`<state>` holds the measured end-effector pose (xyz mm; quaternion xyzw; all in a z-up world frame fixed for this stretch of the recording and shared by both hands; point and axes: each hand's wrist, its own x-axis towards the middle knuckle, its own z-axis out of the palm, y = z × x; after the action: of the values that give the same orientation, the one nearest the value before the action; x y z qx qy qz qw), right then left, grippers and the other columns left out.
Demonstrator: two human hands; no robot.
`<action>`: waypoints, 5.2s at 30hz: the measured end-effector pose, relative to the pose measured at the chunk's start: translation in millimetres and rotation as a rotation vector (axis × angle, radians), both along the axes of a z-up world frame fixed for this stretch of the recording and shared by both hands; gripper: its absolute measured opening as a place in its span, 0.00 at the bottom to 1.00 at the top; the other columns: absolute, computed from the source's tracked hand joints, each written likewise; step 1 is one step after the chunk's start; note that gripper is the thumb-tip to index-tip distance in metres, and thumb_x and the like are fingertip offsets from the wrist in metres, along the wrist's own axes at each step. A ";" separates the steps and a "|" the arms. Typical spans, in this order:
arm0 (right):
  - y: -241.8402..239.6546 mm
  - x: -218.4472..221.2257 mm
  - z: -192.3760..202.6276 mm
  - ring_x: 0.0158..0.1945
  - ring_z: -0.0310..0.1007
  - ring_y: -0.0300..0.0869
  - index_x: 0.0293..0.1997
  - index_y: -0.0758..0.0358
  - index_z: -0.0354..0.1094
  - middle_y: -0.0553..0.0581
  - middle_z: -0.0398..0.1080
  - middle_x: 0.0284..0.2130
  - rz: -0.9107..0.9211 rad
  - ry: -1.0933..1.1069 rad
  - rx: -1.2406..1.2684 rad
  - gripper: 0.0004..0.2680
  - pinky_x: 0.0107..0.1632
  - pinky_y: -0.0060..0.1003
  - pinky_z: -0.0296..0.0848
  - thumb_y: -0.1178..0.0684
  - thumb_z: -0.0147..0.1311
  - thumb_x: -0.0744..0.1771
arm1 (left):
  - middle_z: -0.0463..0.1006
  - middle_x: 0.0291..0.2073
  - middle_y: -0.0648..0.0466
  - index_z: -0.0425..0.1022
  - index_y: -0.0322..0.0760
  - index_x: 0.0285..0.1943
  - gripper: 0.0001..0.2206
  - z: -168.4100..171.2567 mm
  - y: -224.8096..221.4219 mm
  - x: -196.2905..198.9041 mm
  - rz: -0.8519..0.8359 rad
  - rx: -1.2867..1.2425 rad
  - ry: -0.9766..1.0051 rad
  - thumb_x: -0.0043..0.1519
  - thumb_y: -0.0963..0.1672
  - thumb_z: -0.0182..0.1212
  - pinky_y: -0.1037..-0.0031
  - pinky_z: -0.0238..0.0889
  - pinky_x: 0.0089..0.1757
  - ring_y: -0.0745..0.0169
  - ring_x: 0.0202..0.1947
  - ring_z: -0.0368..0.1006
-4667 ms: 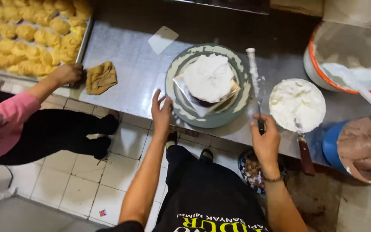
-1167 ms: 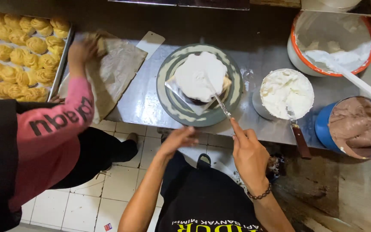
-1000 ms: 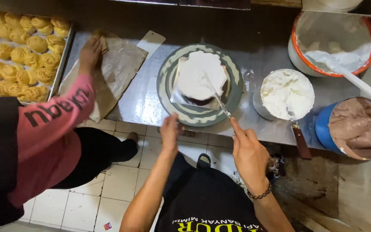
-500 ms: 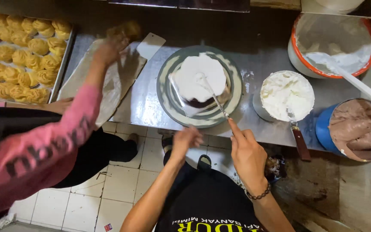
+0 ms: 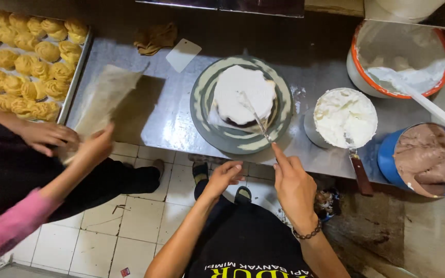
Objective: Applying and smoothing cream on a cake base using a turntable and spatula.
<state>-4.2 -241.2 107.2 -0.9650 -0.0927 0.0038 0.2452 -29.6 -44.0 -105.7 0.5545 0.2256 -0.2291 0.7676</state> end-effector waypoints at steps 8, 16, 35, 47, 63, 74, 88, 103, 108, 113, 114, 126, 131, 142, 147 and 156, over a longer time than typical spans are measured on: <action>-6.5 5.0 -3.3 0.21 0.80 0.43 0.63 0.41 0.71 0.56 0.81 0.46 -0.090 0.551 0.554 0.19 0.22 0.36 0.76 0.55 0.58 0.65 | 0.80 0.39 0.42 0.70 0.26 0.63 0.23 79.5 22.1 23.7 0.354 -0.085 -0.112 0.60 0.43 0.67 0.61 0.73 0.47 0.49 0.39 0.81; -86.5 -26.7 -76.3 0.46 0.75 0.59 0.73 0.60 0.62 0.68 0.71 0.49 -0.498 -0.199 0.084 0.20 0.43 0.50 0.76 0.62 0.50 0.69 | 0.77 0.56 0.32 0.70 0.27 0.65 0.22 73.9 7.7 10.5 0.108 -0.102 -0.038 0.64 0.44 0.60 0.45 0.67 0.55 0.31 0.56 0.75; -136.0 -202.3 -23.9 0.40 0.77 0.52 0.58 0.51 0.70 0.50 0.75 0.44 -0.760 0.337 -0.016 0.14 0.43 0.44 0.74 0.44 0.52 0.66 | 0.79 0.40 0.57 0.76 0.43 0.47 0.10 166.8 -248.7 129.0 -0.831 0.833 -1.948 0.58 0.42 0.65 0.71 0.71 0.38 0.63 0.35 0.73; -194.1 -203.5 17.5 0.25 0.70 0.48 0.55 0.58 0.74 0.56 0.78 0.40 -0.976 0.173 -0.110 0.11 0.31 0.40 0.67 0.51 0.57 0.68 | 0.89 0.34 0.57 0.83 0.45 0.49 0.09 280.2 -174.3 303.4 -0.215 0.820 -1.062 0.60 0.44 0.67 0.66 0.76 0.44 0.65 0.34 0.86; -230.6 -102.3 -1.3 0.31 0.65 0.44 0.53 0.57 0.77 0.53 0.73 0.35 -0.521 -0.240 -0.320 0.06 0.40 0.42 0.62 0.56 0.57 0.70 | 0.78 0.48 0.42 0.67 0.39 0.60 0.22 255.8 -235.5 290.3 -0.420 0.881 -1.434 0.61 0.47 0.71 0.56 0.73 0.37 0.37 0.37 0.80; -255.6 66.0 -34.7 0.39 0.71 0.43 0.46 0.41 0.75 0.48 0.67 0.33 -0.100 -0.705 -0.590 0.06 0.55 0.43 0.61 0.54 0.58 0.68 | 0.83 0.38 0.39 0.65 0.45 0.72 0.24 29.8 -163.9 98.8 -0.362 0.112 -0.248 0.63 0.40 0.54 0.72 0.74 0.24 0.53 0.25 0.80; -257.5 12.6 -34.3 0.36 0.80 0.49 0.50 0.41 0.80 0.55 0.79 0.27 -0.514 0.387 0.064 0.10 0.42 0.44 0.73 0.44 0.55 0.67 | 0.66 0.68 0.40 0.29 0.51 0.83 0.43 -29.8 -186.9 86.6 -0.332 -0.427 -0.269 0.61 0.34 0.47 0.69 0.80 0.42 0.49 0.46 0.79; -103.7 152.1 129.3 0.32 0.67 0.44 0.57 0.64 0.77 0.59 0.78 0.38 0.100 0.303 -0.085 0.12 0.36 0.35 0.64 0.62 0.55 0.67 | 0.74 0.57 0.44 0.53 0.32 0.77 0.37 52.1 21.4 22.5 0.454 -0.242 -0.203 0.62 0.53 0.56 0.70 0.71 0.45 0.57 0.47 0.74; -26.5 225.9 160.0 0.27 0.71 0.43 0.59 0.57 0.77 0.61 0.74 0.34 0.541 -0.061 -0.553 0.14 0.31 0.35 0.70 0.60 0.61 0.67 | 0.76 0.36 0.50 0.73 0.30 0.51 0.14 30.5 8.3 22.9 0.427 -0.107 -0.231 0.67 0.47 0.55 0.71 0.73 0.43 0.60 0.37 0.76; 82.3 216.4 188.2 0.42 0.65 0.32 0.55 0.19 0.76 0.35 0.71 0.40 0.856 -0.701 -1.031 0.12 0.65 0.34 0.67 0.48 0.66 0.71 | 0.78 0.51 0.45 0.66 0.34 0.68 0.21 25.0 3.6 22.8 0.350 -0.308 -0.207 0.67 0.47 0.55 0.69 0.71 0.47 0.57 0.47 0.76; 111.3 198.2 196.7 0.42 0.61 0.30 0.52 0.20 0.71 0.33 0.66 0.40 0.890 -0.831 -1.290 0.05 0.62 0.33 0.64 0.39 0.55 0.72 | 0.78 0.51 0.44 0.65 0.33 0.69 0.24 27.0 5.7 25.8 0.385 -0.317 -0.230 0.67 0.49 0.54 0.69 0.71 0.47 0.57 0.45 0.76; 160.8 170.4 160.1 0.29 0.57 0.38 0.43 0.65 0.73 0.52 0.66 0.31 1.342 -0.591 -1.582 0.07 0.36 0.33 0.57 0.54 0.51 0.68 | 0.77 0.52 0.43 0.61 0.31 0.73 0.24 46.0 20.8 39.2 0.452 -0.346 -0.266 0.68 0.46 0.52 0.70 0.69 0.45 0.58 0.44 0.73; 171.2 171.8 170.9 0.35 0.59 0.44 0.41 0.69 0.76 0.61 0.69 0.38 1.500 -0.845 -1.499 0.06 0.40 0.38 0.54 0.59 0.52 0.66 | 0.77 0.53 0.42 0.60 0.30 0.72 0.24 40.1 16.8 37.3 0.458 -0.345 -0.281 0.68 0.44 0.53 0.70 0.70 0.45 0.58 0.45 0.73; 186.6 190.7 169.4 0.23 0.61 0.31 0.46 0.55 0.70 0.48 0.69 0.31 1.174 -0.657 -1.547 0.06 0.28 0.23 0.59 0.51 0.47 0.70 | 0.77 0.50 0.44 0.60 0.32 0.71 0.21 34.7 -5.8 25.2 0.359 -0.340 -0.323 0.70 0.46 0.49 0.69 0.70 0.45 0.57 0.44 0.75; 179.9 166.9 156.4 0.30 0.63 0.39 0.41 0.58 0.73 0.54 0.69 0.33 1.323 -0.326 -1.666 0.05 0.32 0.30 0.65 0.53 0.54 0.67 | 0.77 0.53 0.41 0.60 0.32 0.72 0.22 60.9 9.2 32.4 0.362 -0.272 -0.286 0.69 0.46 0.48 0.67 0.74 0.46 0.53 0.45 0.76; 178.8 172.3 160.2 0.30 0.59 0.38 0.38 0.59 0.74 0.49 0.67 0.32 1.323 -0.639 -1.561 0.05 0.35 0.31 0.59 0.52 0.53 0.69 | 0.72 0.60 0.36 0.56 0.35 0.74 0.26 36.8 -3.8 34.1 0.328 -0.303 -0.254 0.68 0.49 0.49 0.62 0.74 0.48 0.47 0.51 0.74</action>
<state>168.0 -62.4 267.4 -0.5694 -0.6291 -0.0585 -0.5259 4.5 -47.8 -68.9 0.4136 0.1774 -0.0612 0.8909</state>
